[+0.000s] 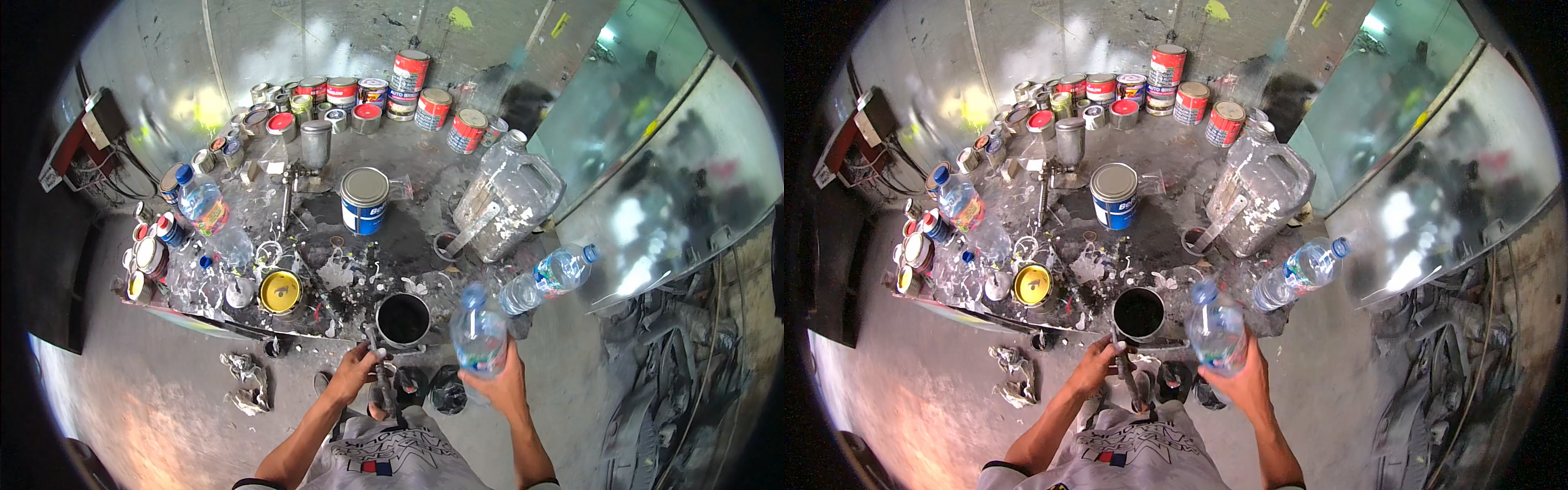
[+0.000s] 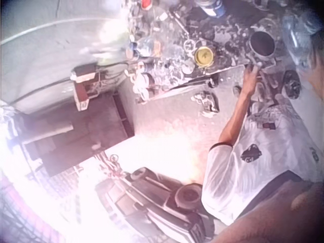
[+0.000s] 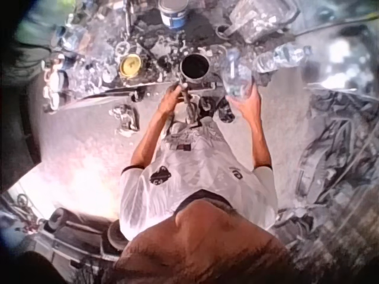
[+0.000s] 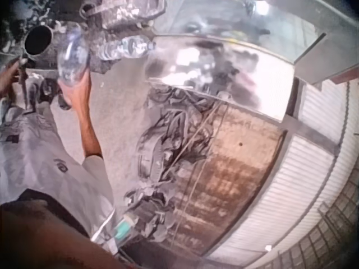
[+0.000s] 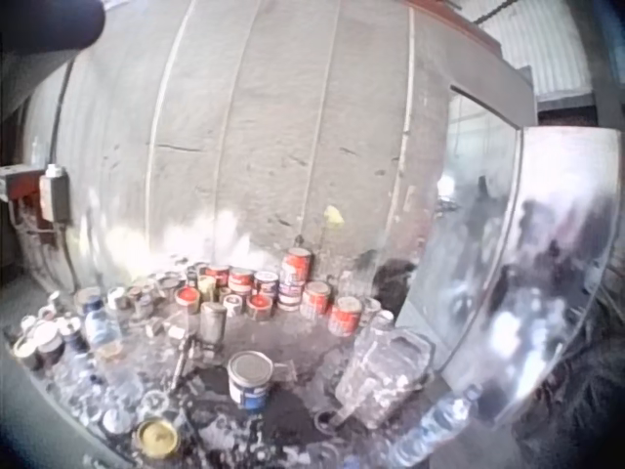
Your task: The person walks through a workshop and approaches a cluttered workbench. They pick up a paint can and a spray gun, then pour a liquid from a plastic bottle into the can. The person stirs the contents of the can with a stick and then pours the mixture into the spray gun's container. They continue to handle various paint cans and tools on the table.
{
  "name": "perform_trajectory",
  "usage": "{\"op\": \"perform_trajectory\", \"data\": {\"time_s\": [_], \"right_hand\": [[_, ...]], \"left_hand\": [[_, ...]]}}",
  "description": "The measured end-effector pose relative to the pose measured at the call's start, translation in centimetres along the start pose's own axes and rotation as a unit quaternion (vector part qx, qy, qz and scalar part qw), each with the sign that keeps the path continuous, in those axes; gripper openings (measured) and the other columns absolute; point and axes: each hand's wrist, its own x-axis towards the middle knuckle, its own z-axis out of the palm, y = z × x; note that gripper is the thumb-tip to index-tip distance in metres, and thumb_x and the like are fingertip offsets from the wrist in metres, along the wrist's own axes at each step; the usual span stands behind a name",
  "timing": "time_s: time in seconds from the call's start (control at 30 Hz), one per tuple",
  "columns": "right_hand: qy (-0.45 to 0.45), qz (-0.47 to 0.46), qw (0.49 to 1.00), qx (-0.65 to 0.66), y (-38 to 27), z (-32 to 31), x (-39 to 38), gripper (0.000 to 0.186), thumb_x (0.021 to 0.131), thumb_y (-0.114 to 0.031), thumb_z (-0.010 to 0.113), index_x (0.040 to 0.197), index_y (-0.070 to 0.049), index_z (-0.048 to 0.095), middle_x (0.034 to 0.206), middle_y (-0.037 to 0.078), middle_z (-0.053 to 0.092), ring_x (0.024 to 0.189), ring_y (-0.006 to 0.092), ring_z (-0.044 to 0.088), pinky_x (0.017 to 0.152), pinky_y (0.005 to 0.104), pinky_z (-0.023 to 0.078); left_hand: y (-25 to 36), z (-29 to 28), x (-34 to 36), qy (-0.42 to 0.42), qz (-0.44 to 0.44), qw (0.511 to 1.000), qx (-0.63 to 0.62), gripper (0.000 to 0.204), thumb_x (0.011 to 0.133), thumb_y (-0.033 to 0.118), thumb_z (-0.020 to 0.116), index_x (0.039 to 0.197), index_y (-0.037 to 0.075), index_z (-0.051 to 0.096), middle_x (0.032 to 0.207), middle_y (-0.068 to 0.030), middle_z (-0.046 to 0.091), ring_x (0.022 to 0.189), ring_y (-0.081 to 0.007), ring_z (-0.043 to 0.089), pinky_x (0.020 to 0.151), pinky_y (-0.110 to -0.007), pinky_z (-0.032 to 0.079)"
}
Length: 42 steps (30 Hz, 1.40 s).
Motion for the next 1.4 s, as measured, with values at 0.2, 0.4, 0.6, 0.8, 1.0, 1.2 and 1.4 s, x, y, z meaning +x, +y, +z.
{"op": "perform_trajectory", "data": {"time_s": [0.2,0.4,0.6,0.8,1.0,1.2,1.4], "right_hand": [[0.209,-0.044,0.966,0.144,-0.1,1.7,5.7,0.101,0.064,-0.020,0.090,0.142,0.001,0.029,0.134,0.019,0.046,0.122,0.0288,0.047,0.103,0.0400,0.037],[0.269,-0.093,0.946,0.155,0.5,5.8,11.5,0.102,0.068,-0.017,0.089,0.144,0.003,0.022,0.141,0.021,0.037,0.129,0.0302,0.039,0.111,0.0419,0.028],[0.324,-0.090,0.937,0.093,1.8,10.1,12.4,0.102,0.068,-0.024,0.090,0.143,0.004,0.026,0.140,0.021,0.039,0.130,0.0320,0.039,0.111,0.0420,0.028],[0.275,-0.124,0.949,0.092,4.2,11.0,12.1,0.080,0.078,-0.020,0.083,0.135,0.005,0.033,0.132,0.019,0.045,0.120,0.0287,0.048,0.105,0.0382,0.039],[0.425,-0.096,0.888,-0.144,6.0,16.9,2.5,0.092,0.085,-0.027,0.076,0.151,-0.001,0.016,0.137,0.021,0.046,0.129,0.0311,0.045,0.107,0.0439,0.037],[0.099,0.046,0.992,0.065,13.3,35.3,-11.9,0.051,0.090,-0.010,0.068,0.134,0.002,0.046,0.106,0.011,0.063,0.098,0.0176,0.060,0.086,0.0307,0.049],[-0.197,0.274,0.935,0.106,23.7,54.7,-13.7,0.025,0.091,-0.020,0.068,0.109,-0.003,0.063,0.083,0.004,0.068,0.067,0.0118,0.064,0.057,0.0244,0.049]], "left_hand": [[-1.1,-1.7,-2.6,0.047,0.011,0.999,-0.018,0.050,0.088,0.034,0.060,0.124,0.001,0.051,0.105,-0.0116,0.065,0.086,-0.0244,0.068,0.078,-0.037,0.055],[-3.6,-5.9,-7.3,0.116,0.008,0.993,-0.032,0.055,0.084,0.036,0.062,0.123,-0.001,0.050,0.105,-0.0134,0.065,0.085,-0.0220,0.068,0.073,-0.034,0.055],[-8.1,-11.6,-12.8,0.176,0.017,0.981,-0.083,0.050,0.090,0.039,0.055,0.120,-0.001,0.055,0.101,-0.0109,0.067,0.088,-0.0183,0.067,0.077,-0.034,0.056],[-15.0,-19.5,-16.9,0.263,-0.033,0.952,-0.153,0.041,0.094,0.034,0.049,0.117,0.001,0.057,0.099,-0.0099,0.067,0.087,-0.0201,0.067,0.080,-0.036,0.054],[-25.2,-30.5,-19.1,0.337,-0.043,0.921,-0.191,0.041,0.092,0.036,0.053,0.116,0.004,0.054,0.110,-0.0127,0.064,0.088,-0.0246,0.066,0.077,-0.037,0.053],[-27.1,-38.3,-20.5,0.352,-0.054,0.915,-0.189,0.050,0.092,0.040,0.052,0.119,-0.001,0.051,0.112,-0.0161,0.063,0.089,-0.0290,0.066,0.080,-0.042,0.053],[-36.2,-48.8,-14.4,0.399,-0.081,0.891,-0.202,0.047,0.085,0.031,0.059,0.118,0.000,0.048,0.106,-0.0143,0.064,0.084,-0.0260,0.067,0.077,-0.038,0.054]]}}
